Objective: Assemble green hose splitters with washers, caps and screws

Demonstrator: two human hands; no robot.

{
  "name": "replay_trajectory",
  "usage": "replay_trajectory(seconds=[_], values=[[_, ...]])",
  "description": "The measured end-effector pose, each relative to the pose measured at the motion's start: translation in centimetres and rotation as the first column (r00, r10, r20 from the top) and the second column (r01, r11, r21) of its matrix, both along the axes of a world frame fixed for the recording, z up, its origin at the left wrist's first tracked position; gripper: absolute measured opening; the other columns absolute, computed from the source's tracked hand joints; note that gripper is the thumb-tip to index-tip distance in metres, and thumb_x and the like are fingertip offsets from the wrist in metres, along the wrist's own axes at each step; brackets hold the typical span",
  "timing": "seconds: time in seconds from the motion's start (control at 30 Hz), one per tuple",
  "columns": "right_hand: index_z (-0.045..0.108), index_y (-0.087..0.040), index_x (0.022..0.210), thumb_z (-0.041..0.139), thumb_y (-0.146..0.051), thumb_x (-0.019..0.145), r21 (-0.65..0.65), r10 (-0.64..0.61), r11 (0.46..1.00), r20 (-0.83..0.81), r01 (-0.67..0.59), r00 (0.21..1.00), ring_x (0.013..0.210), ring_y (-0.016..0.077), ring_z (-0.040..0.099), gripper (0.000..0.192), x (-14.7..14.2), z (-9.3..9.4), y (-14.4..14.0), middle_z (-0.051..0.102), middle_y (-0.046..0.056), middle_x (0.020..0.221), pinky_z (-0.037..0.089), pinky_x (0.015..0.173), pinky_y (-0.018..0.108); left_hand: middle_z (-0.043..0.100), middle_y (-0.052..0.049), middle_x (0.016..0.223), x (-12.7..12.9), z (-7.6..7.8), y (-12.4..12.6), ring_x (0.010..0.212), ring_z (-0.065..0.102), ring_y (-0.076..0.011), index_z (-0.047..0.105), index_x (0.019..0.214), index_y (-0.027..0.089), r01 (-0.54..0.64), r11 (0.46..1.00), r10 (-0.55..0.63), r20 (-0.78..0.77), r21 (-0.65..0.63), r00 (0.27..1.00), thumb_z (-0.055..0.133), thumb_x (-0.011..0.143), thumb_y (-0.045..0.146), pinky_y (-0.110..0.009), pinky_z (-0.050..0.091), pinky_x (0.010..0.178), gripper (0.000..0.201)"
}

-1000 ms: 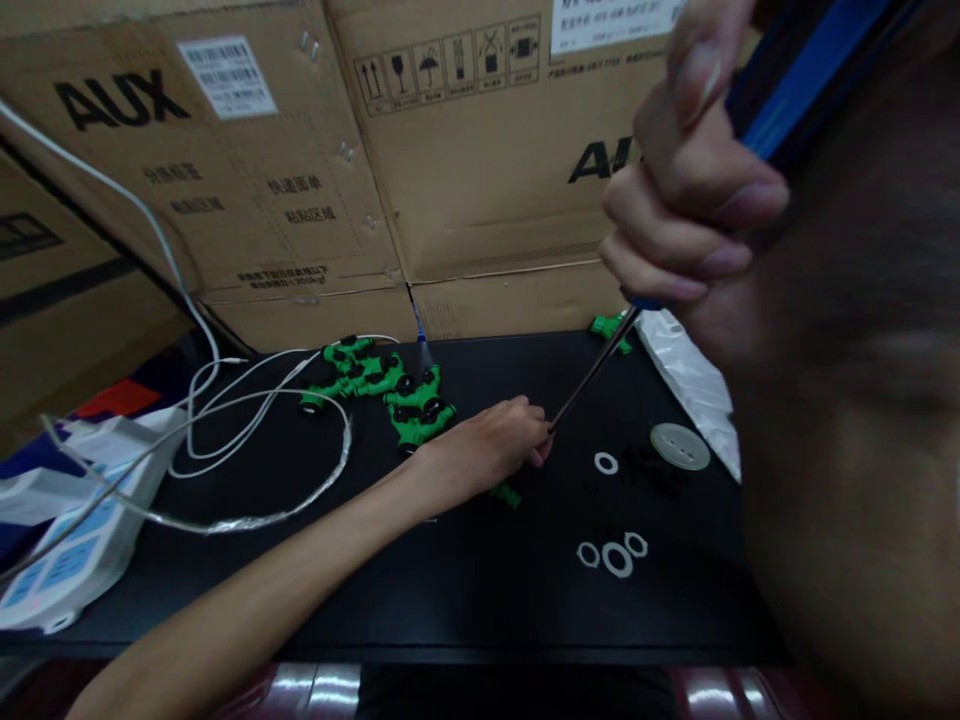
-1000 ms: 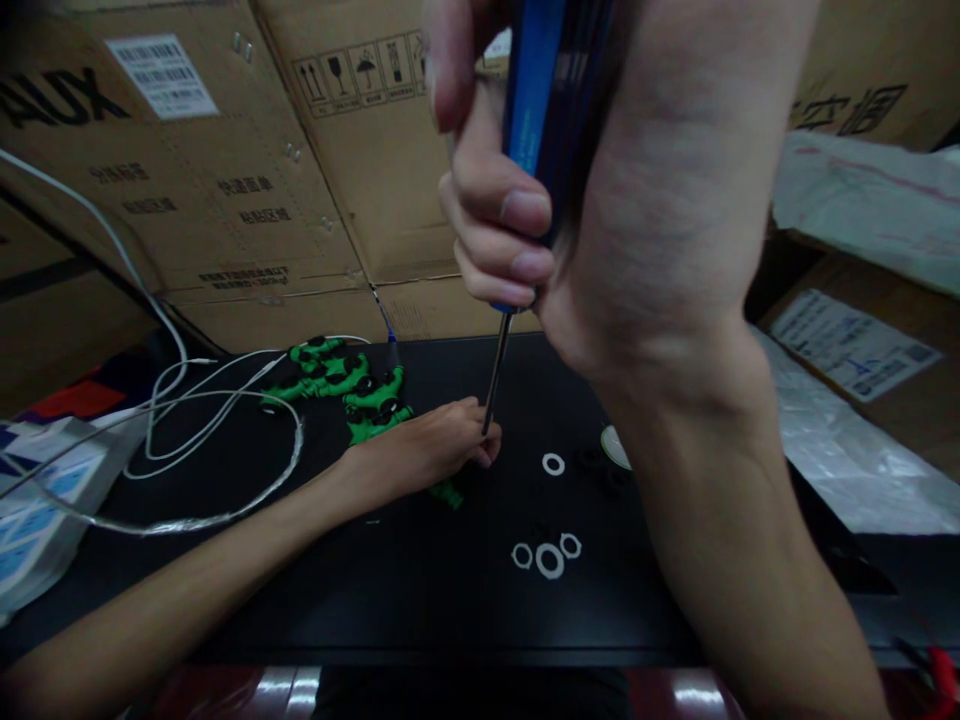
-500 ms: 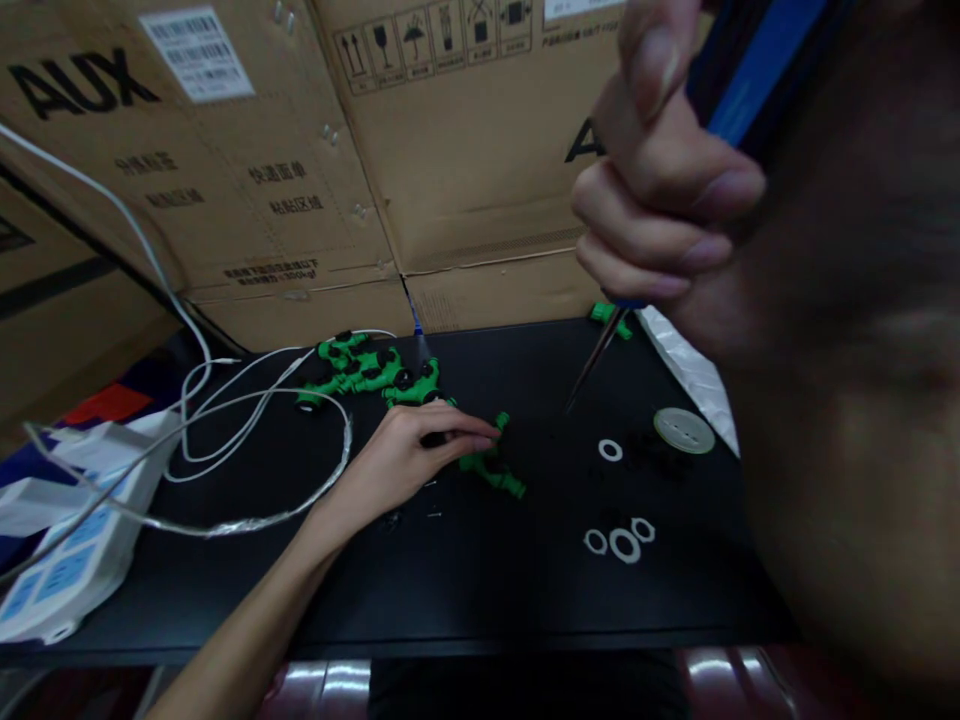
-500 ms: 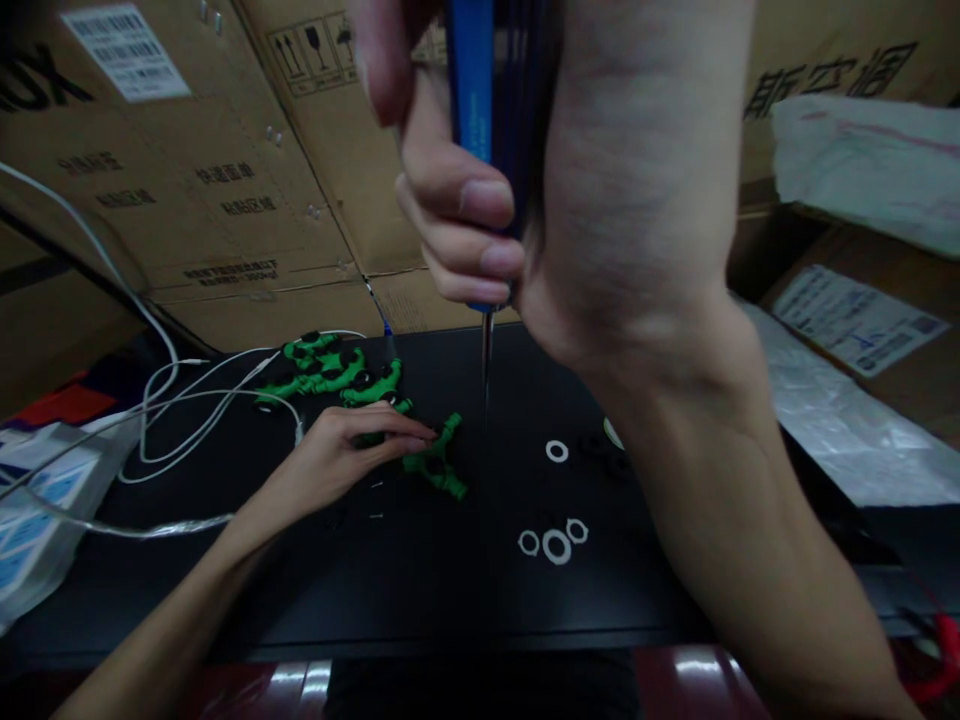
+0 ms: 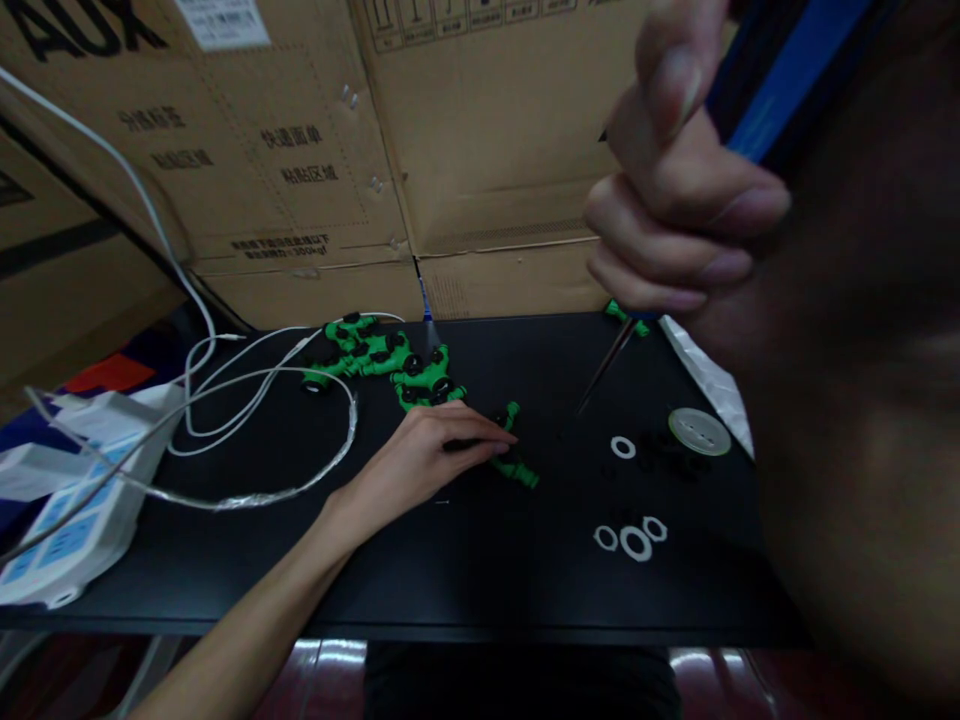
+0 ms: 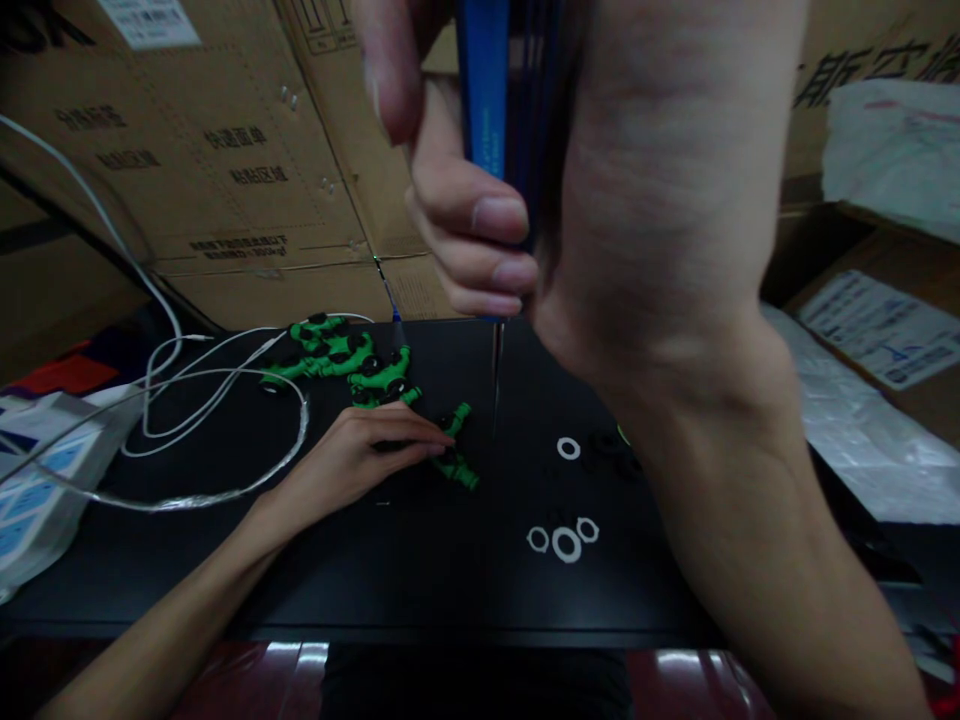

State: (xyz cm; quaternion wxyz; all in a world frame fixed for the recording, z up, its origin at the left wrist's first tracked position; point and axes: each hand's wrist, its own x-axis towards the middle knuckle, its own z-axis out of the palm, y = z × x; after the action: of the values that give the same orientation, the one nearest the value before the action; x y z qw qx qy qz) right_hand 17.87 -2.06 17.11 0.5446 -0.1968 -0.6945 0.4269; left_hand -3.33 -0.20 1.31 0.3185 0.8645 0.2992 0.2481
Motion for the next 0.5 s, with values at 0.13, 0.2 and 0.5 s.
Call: replay_trajectory(seconds=[0.13,0.2,0.5], values=[[0.046,-0.023,0.061,0.019,-0.081,0.091,0.010,0.038,0.999,0.009,-0.038,0.999,0.035,0.0050,0.023,0.071,-0.11,-0.28,0.01,0.025,-0.008,0.045,0.026,0.032,0.018,0.079,-0.002,0.102,0.16,-0.03,0.00,0.096,0.070,-0.0150,0.079,0.106,0.021,-0.011,1.000,0.011,0.008,0.003,1.000,0.067,0.096,0.023,-0.027,0.054,0.088,0.016],[0.046,-0.022,0.061,0.008,-0.080,0.091,0.016,0.056,0.998,-0.002,-0.056,0.998,0.036,0.0038,0.022,0.075,-0.27,-0.57,0.06,0.027,-0.008,0.046,0.025,0.034,0.017,0.079,-0.001,0.101,0.22,-0.06,0.02,0.095,0.070,-0.0144,0.079,0.105,0.020,-0.013,1.000,0.013,0.013,0.014,1.000,0.067,0.096,0.023,-0.026,0.054,0.087,0.015],[0.018,-0.017,0.058,-0.020,-0.068,0.084,0.021,0.098,0.995,0.014,-0.099,0.995,0.035,-0.0016,0.027,0.069,-0.60,-0.80,0.45,0.033,-0.011,0.047,0.025,0.037,0.019,0.078,-0.002,0.102,0.06,-0.25,-0.16,0.094,0.071,-0.0146,0.077,0.109,0.020,-0.014,0.998,0.014,-0.011,0.063,1.000,0.065,0.096,0.020,-0.027,0.054,0.087,0.018]])
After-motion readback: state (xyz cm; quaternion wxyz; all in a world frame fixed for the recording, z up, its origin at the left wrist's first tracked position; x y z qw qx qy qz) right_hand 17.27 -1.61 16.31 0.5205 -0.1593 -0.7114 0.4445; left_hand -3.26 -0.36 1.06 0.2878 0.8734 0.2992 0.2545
